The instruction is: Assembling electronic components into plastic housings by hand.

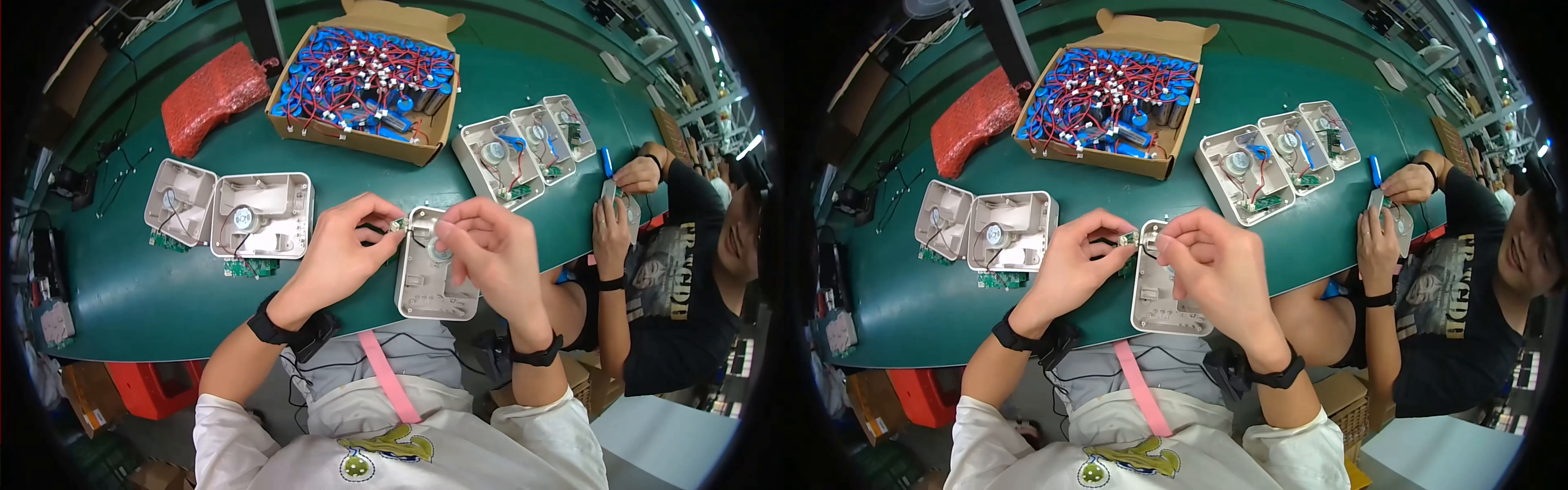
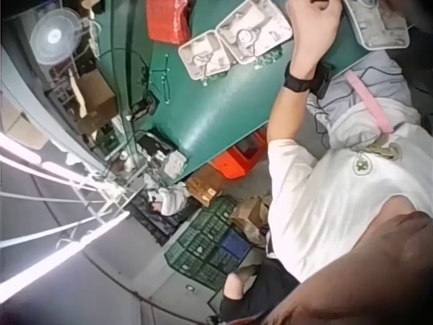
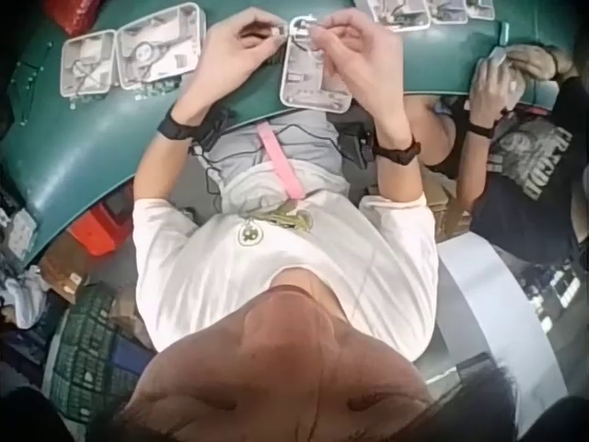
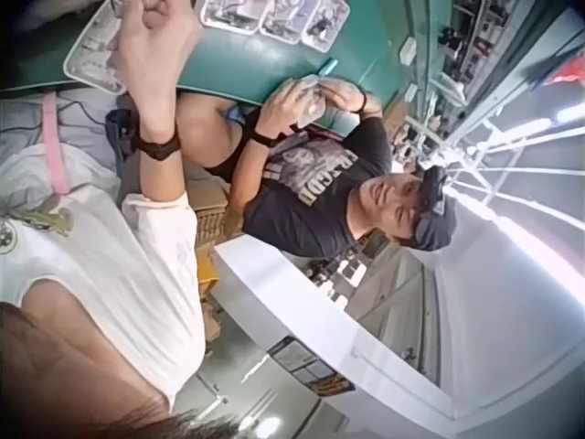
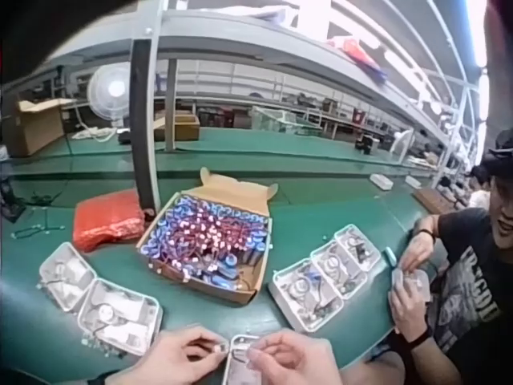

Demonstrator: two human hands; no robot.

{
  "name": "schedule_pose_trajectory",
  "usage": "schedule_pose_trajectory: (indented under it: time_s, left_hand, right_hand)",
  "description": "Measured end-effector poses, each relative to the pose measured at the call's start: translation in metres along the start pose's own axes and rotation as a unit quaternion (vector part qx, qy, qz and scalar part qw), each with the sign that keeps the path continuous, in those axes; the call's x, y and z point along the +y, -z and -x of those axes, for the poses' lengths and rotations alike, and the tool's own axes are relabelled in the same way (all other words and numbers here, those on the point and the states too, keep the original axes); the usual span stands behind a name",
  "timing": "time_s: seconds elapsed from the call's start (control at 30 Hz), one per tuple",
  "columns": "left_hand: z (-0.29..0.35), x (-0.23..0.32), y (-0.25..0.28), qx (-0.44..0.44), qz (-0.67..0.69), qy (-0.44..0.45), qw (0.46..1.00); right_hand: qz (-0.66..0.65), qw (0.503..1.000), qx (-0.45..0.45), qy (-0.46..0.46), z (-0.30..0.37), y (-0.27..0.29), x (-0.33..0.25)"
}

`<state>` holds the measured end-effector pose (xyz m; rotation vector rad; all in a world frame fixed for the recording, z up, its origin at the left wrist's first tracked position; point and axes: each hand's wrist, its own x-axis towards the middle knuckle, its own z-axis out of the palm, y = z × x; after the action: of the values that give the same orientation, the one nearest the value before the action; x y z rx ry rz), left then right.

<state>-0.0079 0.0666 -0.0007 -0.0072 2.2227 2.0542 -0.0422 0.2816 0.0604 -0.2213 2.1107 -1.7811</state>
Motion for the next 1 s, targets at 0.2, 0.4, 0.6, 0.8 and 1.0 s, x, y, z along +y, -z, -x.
schedule_pose_trajectory:
  time_s: [0.2,0.4,0.6,0.8,1.0]
  left_hand:
    - [0.001,-0.005,-0.002,0.010,0.010,-0.021,1.000]
    - [0.003,-0.006,-0.006,0.029,0.012,-0.071,0.997]
    - [0.006,-0.005,-0.009,0.054,-0.005,-0.105,0.993]
    - [0.007,0.000,-0.008,0.046,-0.012,-0.097,0.994]
    - [0.007,-0.004,-0.008,0.044,-0.008,-0.098,0.994]
  right_hand:
    - [0.209,0.972,0.010,0.109,-0.010,-0.018,0.016]
    - [0.271,0.946,0.036,0.173,-0.010,-0.021,0.015]
    - [0.239,0.960,0.043,0.137,-0.007,-0.027,0.020]
    - [0.202,0.972,0.058,0.100,-0.007,-0.028,0.029]
    - [0.227,0.964,0.061,0.123,-0.008,-0.034,0.025]
